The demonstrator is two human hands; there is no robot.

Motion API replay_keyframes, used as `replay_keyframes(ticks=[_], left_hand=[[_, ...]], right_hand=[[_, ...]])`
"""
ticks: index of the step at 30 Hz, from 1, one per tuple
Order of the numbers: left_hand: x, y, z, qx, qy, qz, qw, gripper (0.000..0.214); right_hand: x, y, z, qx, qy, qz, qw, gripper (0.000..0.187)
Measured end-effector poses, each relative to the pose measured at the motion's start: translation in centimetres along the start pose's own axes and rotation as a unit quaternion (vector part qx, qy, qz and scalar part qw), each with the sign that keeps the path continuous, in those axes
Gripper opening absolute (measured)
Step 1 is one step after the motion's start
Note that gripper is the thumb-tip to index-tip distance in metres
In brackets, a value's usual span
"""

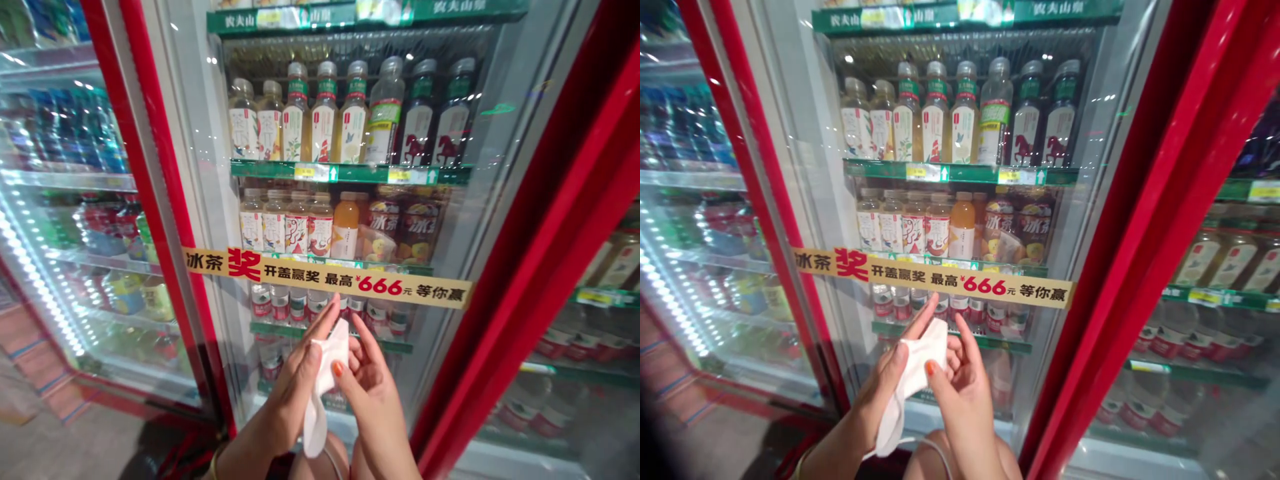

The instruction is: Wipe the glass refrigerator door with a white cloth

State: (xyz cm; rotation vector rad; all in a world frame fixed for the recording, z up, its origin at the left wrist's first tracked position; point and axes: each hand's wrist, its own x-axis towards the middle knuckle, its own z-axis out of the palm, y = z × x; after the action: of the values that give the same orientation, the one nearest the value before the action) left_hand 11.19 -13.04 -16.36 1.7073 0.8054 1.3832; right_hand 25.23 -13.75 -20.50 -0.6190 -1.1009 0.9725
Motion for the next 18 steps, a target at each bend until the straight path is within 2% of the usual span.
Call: replay_keyframes(ticks=[3,6,8,10,12,14,16,18], left_hand=[[-1.1,-0.2,-0.6,0.017,0.036,-0.046,0.998,0.077],[-1.7,-0.5,-0.7,-0.002,0.021,-0.128,0.992,0.07],[-1.8,-0.8,-0.4,0.025,0.024,-0.146,0.989,0.061],[-1.8,-0.9,0.1,0.069,0.071,-0.125,0.987,0.054],[-1.8,-1.0,0.5,0.099,0.132,-0.074,0.983,0.042],[-2.0,-1.0,0.8,0.122,0.168,-0.003,0.978,0.025],[-2.3,-0.8,1.1,0.147,0.149,0.056,0.976,0.014],[-2.8,-0.7,1.3,0.155,0.113,0.068,0.979,0.009]], right_hand=[[0.6,-0.6,-1.4,-0.048,0.082,0.018,0.995,0.044],[0.7,-0.8,-2.6,-0.083,0.118,0.019,0.989,0.05],[0.5,-0.7,-2.9,-0.108,0.12,0.006,0.987,0.056],[0.0,-0.5,-3.0,-0.15,0.14,-0.032,0.978,0.051],[-0.6,-0.2,-2.9,-0.165,0.153,-0.056,0.973,0.044],[-1.2,0.1,-2.8,-0.128,0.113,-0.032,0.985,0.044],[-1.4,0.3,-2.6,-0.077,0.052,0.021,0.995,0.05],[-1.4,0.3,-2.5,-0.07,0.023,0.059,0.996,0.05]])
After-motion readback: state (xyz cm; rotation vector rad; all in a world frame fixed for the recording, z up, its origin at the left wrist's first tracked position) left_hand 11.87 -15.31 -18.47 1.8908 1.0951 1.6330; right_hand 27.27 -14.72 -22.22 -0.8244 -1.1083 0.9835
